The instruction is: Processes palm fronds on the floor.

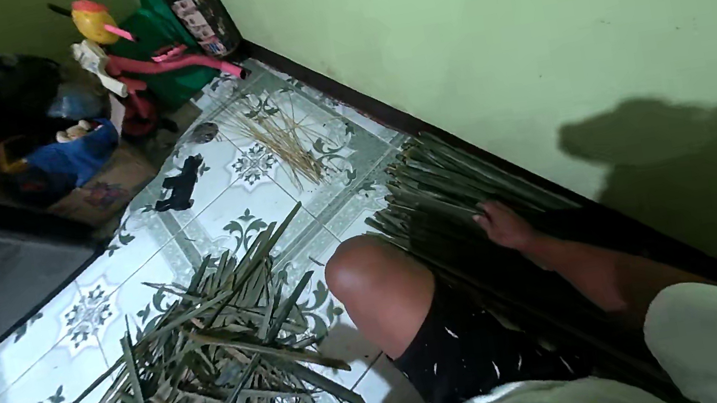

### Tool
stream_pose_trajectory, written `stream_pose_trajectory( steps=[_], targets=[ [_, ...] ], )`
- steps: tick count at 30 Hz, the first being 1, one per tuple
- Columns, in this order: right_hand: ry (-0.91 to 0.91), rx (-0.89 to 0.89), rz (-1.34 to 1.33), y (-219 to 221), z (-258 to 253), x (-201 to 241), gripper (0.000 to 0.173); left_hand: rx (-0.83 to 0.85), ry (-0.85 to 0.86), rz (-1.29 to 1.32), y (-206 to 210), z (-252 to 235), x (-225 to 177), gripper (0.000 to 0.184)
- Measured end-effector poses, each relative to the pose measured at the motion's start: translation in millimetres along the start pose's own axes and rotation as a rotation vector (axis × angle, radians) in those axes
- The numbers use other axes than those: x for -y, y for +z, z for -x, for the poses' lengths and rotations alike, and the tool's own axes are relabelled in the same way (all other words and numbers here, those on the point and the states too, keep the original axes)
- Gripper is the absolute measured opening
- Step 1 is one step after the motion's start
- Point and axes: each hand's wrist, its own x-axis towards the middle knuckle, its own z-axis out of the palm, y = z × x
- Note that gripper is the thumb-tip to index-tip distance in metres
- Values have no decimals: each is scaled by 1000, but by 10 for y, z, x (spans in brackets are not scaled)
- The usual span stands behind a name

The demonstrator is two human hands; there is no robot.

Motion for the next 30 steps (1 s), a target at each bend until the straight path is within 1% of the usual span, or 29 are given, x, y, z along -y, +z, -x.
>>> stream_pose_trajectory(
  steps=[2,4,6,8,10,11,12,14,16,18,20,21,22,24,25,27,28,30],
  targets=[
    [-96,-18,56,-53,-4,66,45,52,-63,18,14,-30,-4,43],
    [-135,-14,82,-136,16,217,49,58,-108,69,3,-16,-11,40],
    [-184,-15,106,-197,33,376,54,49,-112,108,-37,67,-48,40],
    [-264,-12,135,-243,-15,539,51,10,-137,136,-55,127,-84,51],
    [-313,64,148,-356,-81,810,48,-64,-175,174,-88,200,-122,63],
    [-320,138,144,-457,-117,1031,48,-118,-181,225,-146,238,-135,63],
    [-315,219,125,-571,-168,1281,49,-189,-171,307,-230,274,-165,58],
    [-338,355,109,-793,-217,1809,49,-338,-84,465,-433,368,-280,38],
    [-519,402,219,-938,-199,2388,47,-433,41,531,-666,506,-483,32],
    [-794,394,384,-939,-93,3004,44,-506,149,560,-823,589,-703,31],
    [-973,397,570,-847,191,3639,40,-581,245,587,-907,586,-895,36],
    [-1032,408,667,-795,404,3917,40,-596,279,599,-922,568,-961,42],
    [-1083,417,756,-747,636,4152,39,-585,298,612,-919,548,-1002,50],
    [-1141,437,865,-696,1058,4519,36,-462,294,671,-895,527,-1054,60],
    [-1161,437,890,-669,1210,4650,34,-379,299,705,-832,497,-1071,58],
    [-1235,411,936,-561,1359,4817,33,-237,319,735,-620,396,-1094,46],
    [-1279,394,954,-521,1387,4927,34,-209,304,726,-587,348,-1103,38],
    [-1385,344,998,-478,1472,5153,36,-180,241,737,-607,296,-1094,35]
  ],
)
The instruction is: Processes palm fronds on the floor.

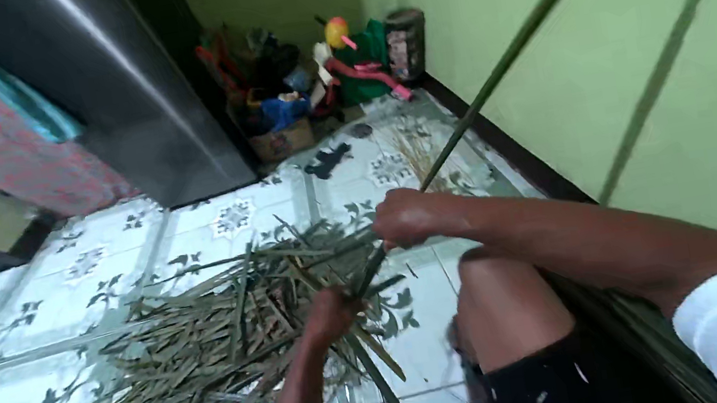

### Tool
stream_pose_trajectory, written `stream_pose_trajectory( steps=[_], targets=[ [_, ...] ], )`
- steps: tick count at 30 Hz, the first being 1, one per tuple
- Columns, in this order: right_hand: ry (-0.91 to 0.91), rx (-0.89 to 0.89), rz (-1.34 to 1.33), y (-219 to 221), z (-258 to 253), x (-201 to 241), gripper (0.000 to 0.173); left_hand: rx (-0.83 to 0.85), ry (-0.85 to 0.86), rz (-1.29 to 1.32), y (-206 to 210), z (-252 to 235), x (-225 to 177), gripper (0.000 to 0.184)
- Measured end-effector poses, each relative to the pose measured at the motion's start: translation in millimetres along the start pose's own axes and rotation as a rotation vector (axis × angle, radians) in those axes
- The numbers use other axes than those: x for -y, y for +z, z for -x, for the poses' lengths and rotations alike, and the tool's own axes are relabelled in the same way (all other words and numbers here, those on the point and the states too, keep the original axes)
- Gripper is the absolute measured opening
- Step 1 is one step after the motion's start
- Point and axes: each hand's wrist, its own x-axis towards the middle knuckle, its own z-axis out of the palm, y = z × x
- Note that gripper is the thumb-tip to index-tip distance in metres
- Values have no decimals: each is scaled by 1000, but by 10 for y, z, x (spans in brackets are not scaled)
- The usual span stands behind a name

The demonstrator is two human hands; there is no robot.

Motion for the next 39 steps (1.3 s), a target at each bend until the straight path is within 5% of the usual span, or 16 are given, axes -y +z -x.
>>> stream_pose_trajectory(
  steps=[3,5,7,10,13,18,26,32,39],
  targets=[
    [-212,-350,-21,-98,0,136,37,-95,-54,203,-75,-81,195,31],
    [-277,-690,-207,-58,25,179,35,-194,-47,426,-204,-116,337,27],
    [-240,-837,-488,114,-126,170,35,-271,-23,689,-321,-118,384,27],
    [-101,-547,-833,485,-580,195,41,-364,15,908,-422,-116,332,27],
    [-112,-380,-1024,781,-878,316,43,-517,47,763,-406,-146,202,26],
    [-197,-405,-1389,863,-994,331,29,-607,114,558,-177,-242,29,32],
    [-47,-607,-1452,615,-846,105,31,-532,152,399,-530,-68,-86,37],
    [-109,-782,-1566,649,-705,-14,26,-654,121,690,-781,185,-61,38],
    [26,-814,-1490,713,-614,-59,28,-489,192,1074,-788,422,-7,47]
  ],
)
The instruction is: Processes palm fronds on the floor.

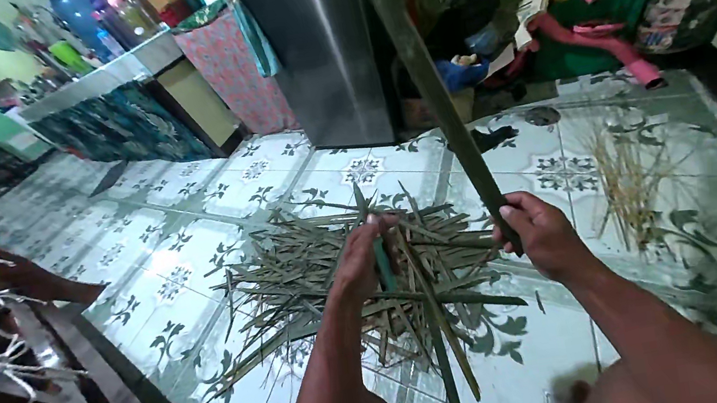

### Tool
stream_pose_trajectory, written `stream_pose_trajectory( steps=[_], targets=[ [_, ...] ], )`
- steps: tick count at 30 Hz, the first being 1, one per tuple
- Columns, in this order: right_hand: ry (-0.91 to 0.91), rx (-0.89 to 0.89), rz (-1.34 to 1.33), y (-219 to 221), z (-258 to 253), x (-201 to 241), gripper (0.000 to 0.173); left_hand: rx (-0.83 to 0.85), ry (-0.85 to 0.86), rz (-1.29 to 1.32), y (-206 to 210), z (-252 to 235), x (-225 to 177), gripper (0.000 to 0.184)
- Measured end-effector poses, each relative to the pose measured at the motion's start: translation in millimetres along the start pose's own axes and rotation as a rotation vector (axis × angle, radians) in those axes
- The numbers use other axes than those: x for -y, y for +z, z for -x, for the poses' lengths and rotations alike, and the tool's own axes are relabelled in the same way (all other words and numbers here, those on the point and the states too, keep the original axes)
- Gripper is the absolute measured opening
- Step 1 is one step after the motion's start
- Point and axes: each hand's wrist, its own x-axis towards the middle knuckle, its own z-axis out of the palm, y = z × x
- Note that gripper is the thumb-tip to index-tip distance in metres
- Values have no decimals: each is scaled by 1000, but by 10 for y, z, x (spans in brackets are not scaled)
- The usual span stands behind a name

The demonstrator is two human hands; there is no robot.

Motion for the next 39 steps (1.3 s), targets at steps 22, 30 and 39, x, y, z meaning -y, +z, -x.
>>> stream_pose_trajectory(
  steps=[22,30,39],
  targets=[
    [-4,171,-39,452,178,-56,25,189,18,-240,494,-1,504,29],
    [50,163,-115,465,205,-3,23,158,53,-285,497,-39,545,19],
    [270,225,-525,430,217,111,9,166,205,-518,468,-45,486,19]
  ],
)
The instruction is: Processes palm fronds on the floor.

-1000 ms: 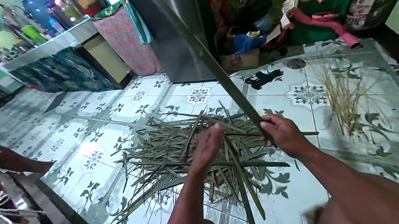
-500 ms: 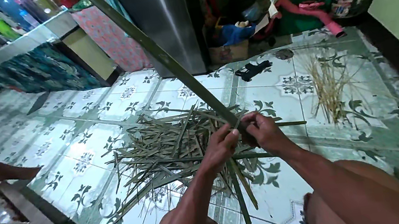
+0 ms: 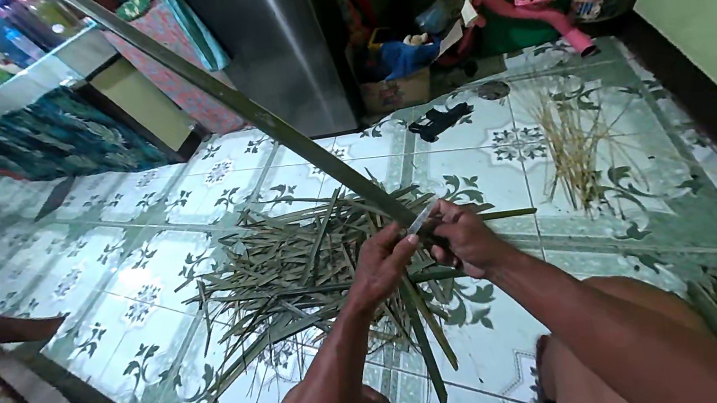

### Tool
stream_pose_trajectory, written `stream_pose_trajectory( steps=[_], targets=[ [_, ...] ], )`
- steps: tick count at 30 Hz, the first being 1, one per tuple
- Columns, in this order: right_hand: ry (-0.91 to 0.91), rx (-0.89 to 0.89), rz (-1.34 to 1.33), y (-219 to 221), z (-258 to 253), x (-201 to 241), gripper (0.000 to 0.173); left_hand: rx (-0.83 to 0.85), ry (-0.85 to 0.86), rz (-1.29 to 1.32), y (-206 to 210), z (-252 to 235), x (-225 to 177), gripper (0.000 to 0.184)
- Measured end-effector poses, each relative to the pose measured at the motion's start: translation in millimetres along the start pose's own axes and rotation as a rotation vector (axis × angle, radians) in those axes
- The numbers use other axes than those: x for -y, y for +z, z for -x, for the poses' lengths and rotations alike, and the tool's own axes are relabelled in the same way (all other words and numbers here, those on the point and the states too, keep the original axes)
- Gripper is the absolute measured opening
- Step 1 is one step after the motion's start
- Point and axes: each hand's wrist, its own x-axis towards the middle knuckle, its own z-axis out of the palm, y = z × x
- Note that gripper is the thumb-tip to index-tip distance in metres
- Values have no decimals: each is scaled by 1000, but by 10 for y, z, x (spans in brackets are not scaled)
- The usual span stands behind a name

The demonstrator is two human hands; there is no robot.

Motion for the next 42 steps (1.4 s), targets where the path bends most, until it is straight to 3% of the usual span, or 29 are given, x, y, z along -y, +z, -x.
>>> stream_pose_trajectory(
  steps=[9,12,17,22,27,31,35,39,42],
  targets=[
    [89,197,-238,-104,12,5,14,56,161,-152,-95,11,-22,29],
    [132,216,-234,-101,61,73,18,63,169,-169,-148,20,-24,40],
    [43,77,17,-44,110,87,7,40,177,-305,-188,24,29,39],
    [-125,-59,297,7,105,0,10,22,169,-346,-99,24,69,39],
    [-248,-94,415,79,161,-22,8,-96,322,-301,-46,-9,122,28],
    [-131,12,298,2,188,130,11,27,321,-217,-152,-1,58,22],
    [20,114,199,-93,200,219,7,101,365,-364,-195,49,19,21],
    [-94,98,313,-70,214,188,12,-81,457,-496,-244,56,21,18],
    [-189,124,448,-78,249,167,15,-296,418,-466,-450,26,-41,20]
  ],
)
